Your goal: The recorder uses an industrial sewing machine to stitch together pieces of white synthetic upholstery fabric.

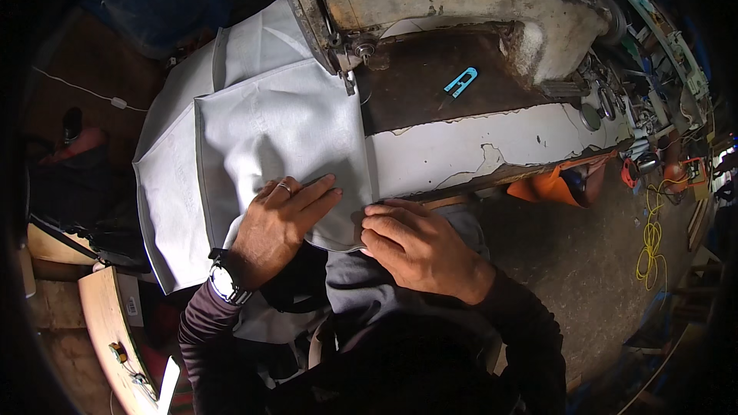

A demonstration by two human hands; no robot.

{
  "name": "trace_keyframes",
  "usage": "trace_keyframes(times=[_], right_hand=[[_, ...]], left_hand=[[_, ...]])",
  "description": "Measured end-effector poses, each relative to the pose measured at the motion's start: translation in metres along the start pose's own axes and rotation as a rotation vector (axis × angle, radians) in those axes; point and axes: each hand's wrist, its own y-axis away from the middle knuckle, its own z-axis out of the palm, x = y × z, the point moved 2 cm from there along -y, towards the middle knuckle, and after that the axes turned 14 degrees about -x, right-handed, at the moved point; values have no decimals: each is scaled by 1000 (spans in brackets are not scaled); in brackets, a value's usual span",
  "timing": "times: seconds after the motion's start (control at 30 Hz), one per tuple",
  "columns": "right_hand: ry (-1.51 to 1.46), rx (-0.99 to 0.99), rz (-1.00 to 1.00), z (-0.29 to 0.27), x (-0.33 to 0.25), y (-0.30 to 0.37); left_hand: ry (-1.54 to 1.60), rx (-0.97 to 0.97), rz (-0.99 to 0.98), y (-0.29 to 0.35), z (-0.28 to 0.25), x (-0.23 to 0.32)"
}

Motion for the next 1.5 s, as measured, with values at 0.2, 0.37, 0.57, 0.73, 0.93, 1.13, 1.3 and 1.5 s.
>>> trace_keyframes(times=[0.2,0.37,0.57,0.73,0.93,1.13,1.3,1.5], right_hand=[[-22,-7,3,-3,11,-8],[-7,-11,2,-4,22,-15],[-3,-5,-1,-7,35,-26],[-20,-3,-8,-9,46,-36],[-63,-3,4,-9,60,-45],[-42,-26,12,-11,72,-53],[-54,-69,38,-11,81,-58],[-63,-59,34,-9,93,-67]], left_hand=[[-14,15,2,-8,-2,-8],[7,24,-6,-17,-2,-16],[-15,37,-11,-28,-1,-27],[-20,35,-11,-37,1,-39],[-13,54,-21,-46,2,-51],[-27,60,-27,-55,4,-62],[-54,57,-35,-63,7,-70],[-68,85,-26,-71,10,-82]])
